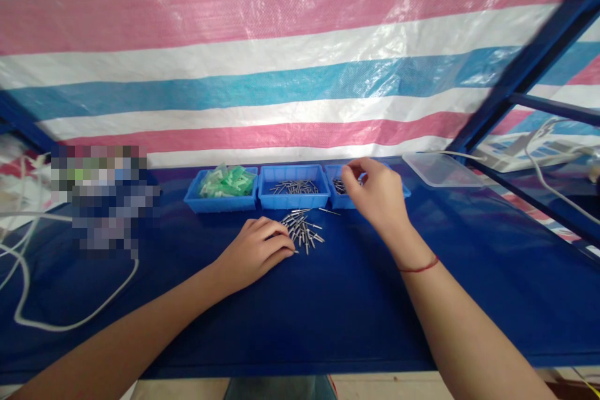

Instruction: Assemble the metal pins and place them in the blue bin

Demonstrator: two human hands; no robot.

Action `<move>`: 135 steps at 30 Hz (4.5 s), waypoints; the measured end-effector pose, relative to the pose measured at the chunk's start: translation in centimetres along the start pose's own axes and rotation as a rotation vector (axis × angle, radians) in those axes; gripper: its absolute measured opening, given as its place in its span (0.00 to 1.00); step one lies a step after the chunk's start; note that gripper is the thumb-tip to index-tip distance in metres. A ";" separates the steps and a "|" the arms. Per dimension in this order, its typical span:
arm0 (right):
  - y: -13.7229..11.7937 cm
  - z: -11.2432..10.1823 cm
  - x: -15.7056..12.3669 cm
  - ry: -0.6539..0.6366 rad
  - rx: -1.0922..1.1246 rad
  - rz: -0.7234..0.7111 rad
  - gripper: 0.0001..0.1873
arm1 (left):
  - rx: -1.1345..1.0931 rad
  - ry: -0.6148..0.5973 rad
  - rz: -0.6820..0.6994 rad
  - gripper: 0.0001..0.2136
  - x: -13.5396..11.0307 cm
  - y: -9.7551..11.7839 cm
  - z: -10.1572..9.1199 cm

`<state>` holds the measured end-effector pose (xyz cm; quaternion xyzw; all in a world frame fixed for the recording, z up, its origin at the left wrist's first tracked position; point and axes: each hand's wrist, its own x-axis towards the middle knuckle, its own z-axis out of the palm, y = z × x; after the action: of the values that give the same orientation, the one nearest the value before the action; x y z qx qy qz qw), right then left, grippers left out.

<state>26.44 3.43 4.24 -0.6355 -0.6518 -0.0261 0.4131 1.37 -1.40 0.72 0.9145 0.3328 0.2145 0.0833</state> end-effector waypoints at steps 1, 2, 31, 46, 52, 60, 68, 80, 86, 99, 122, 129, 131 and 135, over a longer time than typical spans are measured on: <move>-0.6 0.1 -0.3 -0.025 0.044 -0.062 0.11 | -0.027 0.015 -0.025 0.08 0.1 0.0 -0.1; -1.1 0.1 -0.6 -0.057 0.094 -0.124 0.11 | -0.070 0.040 -0.060 0.08 0.1 -0.1 -0.1; -6.3 2.9 -5.5 -0.678 0.617 -0.229 0.11 | -0.817 0.508 -0.461 0.08 0.3 -0.3 0.0; -6.4 3.3 -5.7 -0.748 0.790 -0.104 0.14 | -0.784 0.478 -0.432 0.08 0.2 -0.3 -0.5; -6.5 3.3 -5.7 -0.712 0.803 -0.074 0.12 | -0.764 0.487 -0.392 0.07 0.3 -0.3 -0.6; -6.4 3.0 -5.3 -0.513 0.798 -0.042 0.11 | -0.637 0.436 -0.382 0.09 0.0 -0.9 -0.3; -0.1 1.1 -0.4 -0.060 0.198 0.059 0.12 | -0.244 0.129 -0.125 0.12 0.1 -1.2 -0.3; -0.6 -2.4 -0.4 -0.729 -0.051 -0.158 0.14 | 0.008 -0.122 -0.036 0.14 0.0 -1.0 -0.3; -1.6 -0.3 -2.4 -0.860 -0.458 -0.146 0.12 | -0.003 -0.113 -0.044 0.14 -0.1 -1.1 -0.3; -2.3 0.0 -2.4 -0.805 -0.526 -0.166 0.09 | -0.014 -0.110 -0.042 0.13 -0.1 -1.2 -0.2; -2.3 1.1 -2.4 -0.867 -0.467 -0.289 0.11 | -0.056 -0.096 -0.061 0.13 -0.1 -1.1 -0.3; -3.8 -0.8 -2.5 -0.793 -0.032 -0.400 0.08 | -0.289 0.181 -0.187 0.20 0.1 -0.4 0.0; -4.5 -0.9 -2.9 -0.837 0.171 -0.441 0.06 | -0.366 0.243 -0.210 0.18 0.1 -0.1 0.1; -5.4 -0.7 -3.6 -0.832 0.337 -0.507 0.05 | -0.449 0.278 -0.271 0.08 0.1 0.3 0.1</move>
<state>21.67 -0.85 5.28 -0.3387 -0.8897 0.2353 0.1962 1.66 -1.53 0.80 0.7823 0.4042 0.3931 0.2648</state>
